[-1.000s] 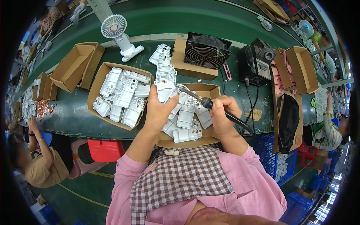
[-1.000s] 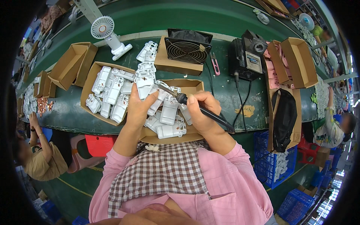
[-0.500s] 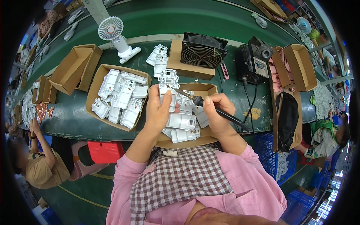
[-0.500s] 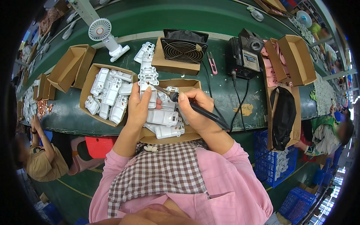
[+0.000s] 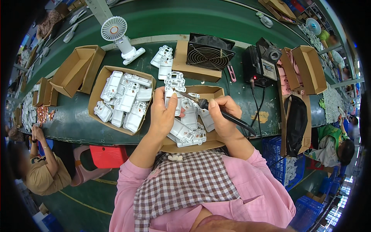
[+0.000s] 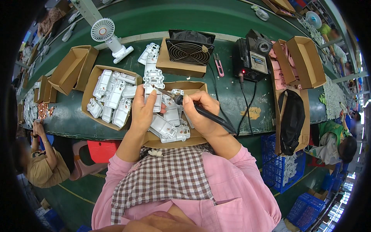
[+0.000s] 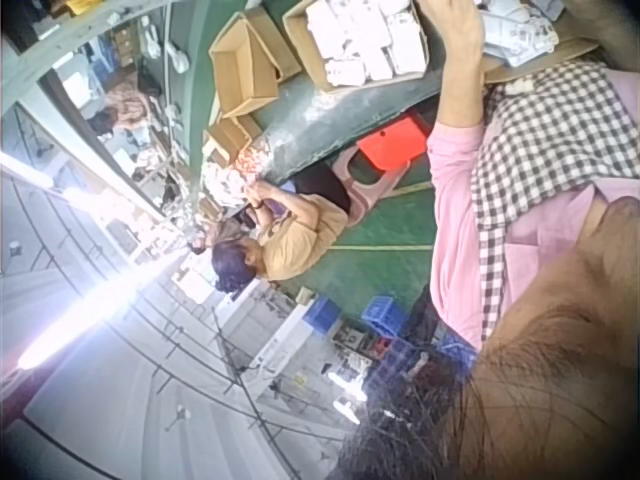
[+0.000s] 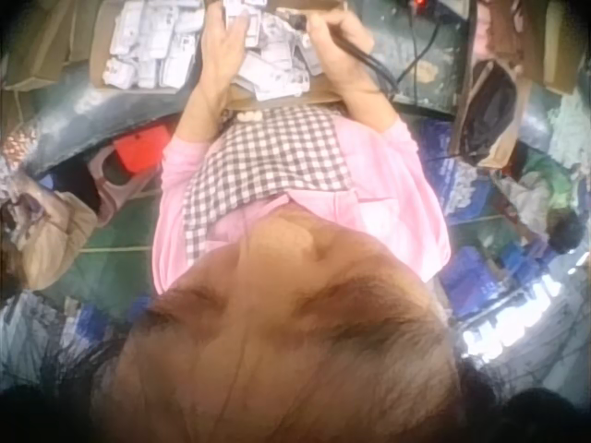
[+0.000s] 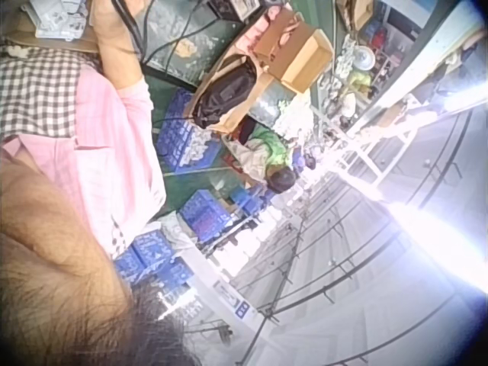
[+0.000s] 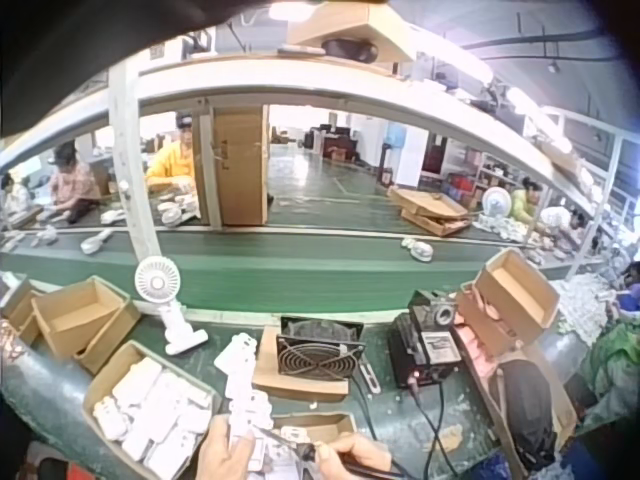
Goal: The person solders components inside plastic housings using a soldering iron, retrieving the parts from cardboard boxes and transferring them between boxes on the workstation.
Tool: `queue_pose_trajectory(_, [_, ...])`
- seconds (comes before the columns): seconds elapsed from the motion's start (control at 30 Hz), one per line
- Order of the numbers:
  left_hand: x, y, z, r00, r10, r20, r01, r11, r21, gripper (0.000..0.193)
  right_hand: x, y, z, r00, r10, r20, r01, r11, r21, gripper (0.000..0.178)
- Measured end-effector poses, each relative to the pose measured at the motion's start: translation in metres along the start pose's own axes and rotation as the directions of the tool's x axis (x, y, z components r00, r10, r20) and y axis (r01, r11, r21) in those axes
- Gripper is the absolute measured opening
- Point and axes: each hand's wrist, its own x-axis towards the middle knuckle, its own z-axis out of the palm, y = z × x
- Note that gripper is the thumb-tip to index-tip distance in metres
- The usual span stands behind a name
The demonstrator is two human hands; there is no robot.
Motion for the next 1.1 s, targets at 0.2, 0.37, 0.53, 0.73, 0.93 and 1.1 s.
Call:
queue_pose_trajectory(0.2, [0.0006,-0.0016,-0.0003,1.000,-0.001,-0.004,0.001,1.000,-0.003,0.019,0.0003,0.0010,0.0006,1.000,-0.014,-0.008,0.014,1.000,-0.009,0.014])
queue_pose_trajectory(0.37, [-0.0004,0.0009,-0.0002,1.000,-0.016,0.008,0.016,1.000,0.012,0.019,-0.0014,0.0044,-0.0015,0.998,0.038,-0.040,-0.036,0.998,0.055,0.012])
queue_pose_trajectory(0.53, [-0.0016,0.0030,0.0003,1.000,-0.022,0.017,0.021,0.998,0.057,0.020,-0.0009,0.0037,-0.0017,0.999,0.036,-0.020,-0.035,0.998,0.052,0.012])
queue_pose_trajectory(0.73, [-0.0023,0.0027,0.0006,0.999,-0.013,0.035,0.011,0.997,0.071,0.021,-0.0006,0.0047,-0.0018,0.999,0.032,-0.009,-0.032,0.997,0.065,0.013])
queue_pose_trajectory(0.93, [-0.0033,0.0042,0.0014,0.999,-0.016,0.033,0.013,0.998,0.068,0.022,-0.0004,0.0047,-0.0004,0.999,0.038,-0.010,-0.037,0.996,0.077,0.013])
queue_pose_trajectory(1.1, [-0.0029,0.0041,0.0012,0.999,-0.014,0.034,0.011,0.997,0.072,0.021,-0.0003,0.0030,0.0002,0.998,0.062,-0.013,-0.060,0.994,0.093,0.013])
